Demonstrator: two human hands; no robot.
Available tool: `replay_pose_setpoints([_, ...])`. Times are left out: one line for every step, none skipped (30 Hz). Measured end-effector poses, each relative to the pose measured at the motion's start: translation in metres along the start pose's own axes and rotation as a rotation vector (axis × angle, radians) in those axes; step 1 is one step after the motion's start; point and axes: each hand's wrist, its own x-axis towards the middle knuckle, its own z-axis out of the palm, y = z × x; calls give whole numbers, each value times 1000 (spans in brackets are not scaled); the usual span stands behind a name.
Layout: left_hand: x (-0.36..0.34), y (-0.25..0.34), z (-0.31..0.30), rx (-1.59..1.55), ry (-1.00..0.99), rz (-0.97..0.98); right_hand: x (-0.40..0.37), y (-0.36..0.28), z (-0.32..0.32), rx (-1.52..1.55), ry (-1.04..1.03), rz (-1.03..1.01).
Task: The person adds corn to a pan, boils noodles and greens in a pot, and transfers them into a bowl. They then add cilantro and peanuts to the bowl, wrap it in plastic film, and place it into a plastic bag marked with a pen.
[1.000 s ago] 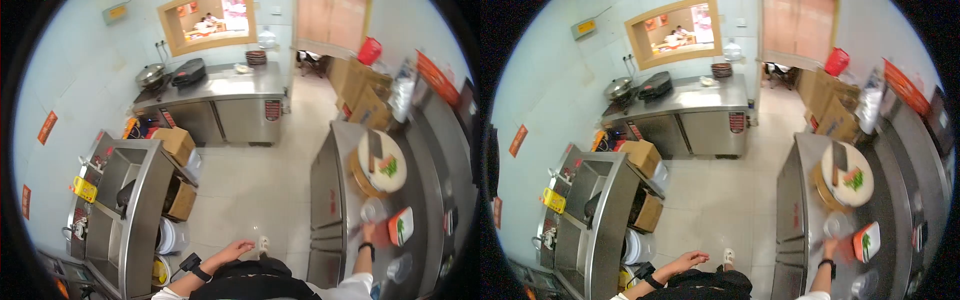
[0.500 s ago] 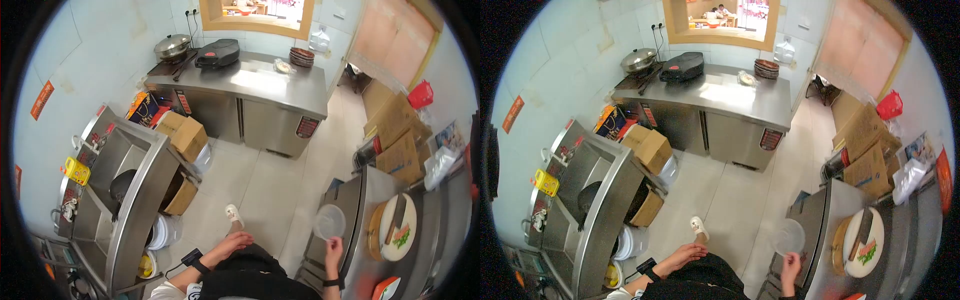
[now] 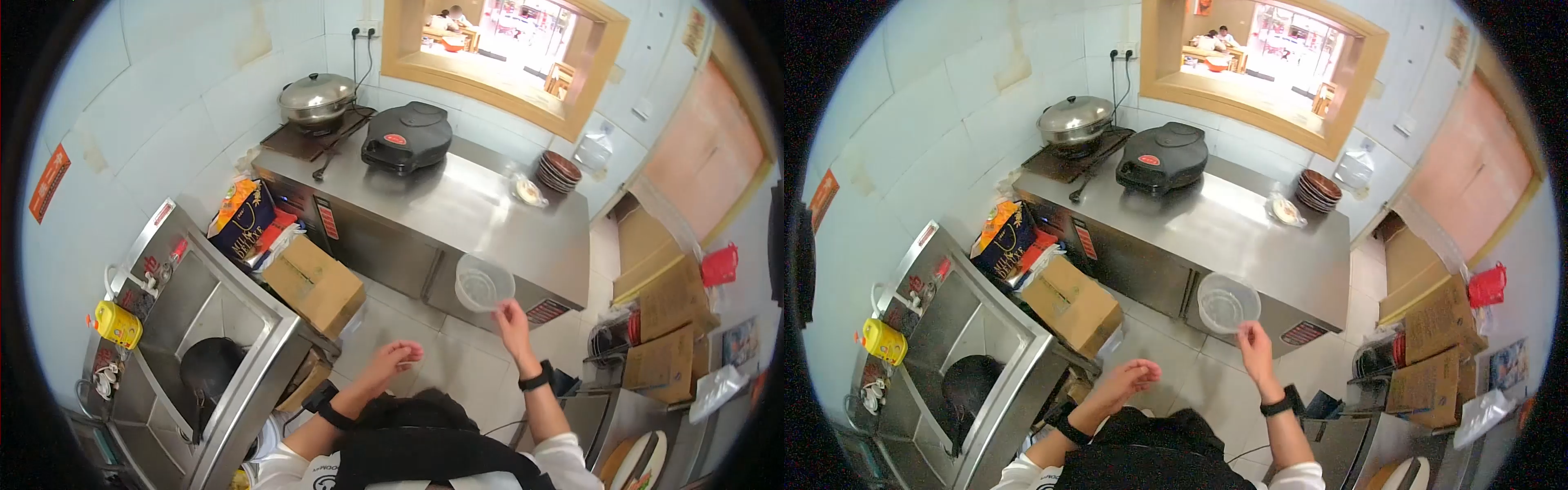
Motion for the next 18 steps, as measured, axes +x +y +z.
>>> replay_pose_setpoints([6,19,-5,-28,44,36,36,4,9,13,-21,-10])
replay_pose_setpoints([13,37,-10,-53,90,75,73,8,17,-97,-33,-53])
replay_pose_setpoints([21,51,-17,-56,102,77,108,15,26,-205,-45,-94])
replay_pose_setpoints([31,63,-23,-92,114,96,145,22,36,-200,-56,-94])
replay_pose_setpoints([43,75,-30,-128,126,114,182,29,45,-185,-108,-71])
replay_pose_setpoints([54,86,-37,-132,136,112,215,38,56,-172,-160,-46])
replay_pose_setpoints([68,98,-45,-145,179,136,247,49,68,-171,-169,-46])
replay_pose_setpoints([85,111,-53,-158,219,167,282,59,78,-235,-210,-75])
replay_pose_setpoints([104,124,-61,-164,222,176,317,66,86,-301,-250,-106])
replay_pose_setpoints([122,134,-70,-174,256,218,348,75,93,-302,-256,-117])
replay_pose_setpoints([139,144,-79,-181,292,257,373,84,102,-350,-340,-106])
replay_pose_setpoints([159,157,-89,-180,300,265,398,93,110,-396,-421,-96])
replay_pose_setpoints([180,169,-98,-251,344,271,421,102,113,-373,-515,-83])
replay_pose_setpoints([198,178,-104,-326,387,268,440,111,113,-351,-611,-60])
replay_pose_setpoints([216,188,-109,-328,386,268,461,111,108,-457,-795,-62])
replay_pose_setpoints([235,198,-116,-351,419,249,486,109,100,-564,-969,-63])
replay_pose_setpoints([256,211,-122,-371,449,236,513,91,92,-568,-958,-67])
replay_pose_setpoints([275,227,-126,-368,441,241,536,68,86,-634,-951,-19])
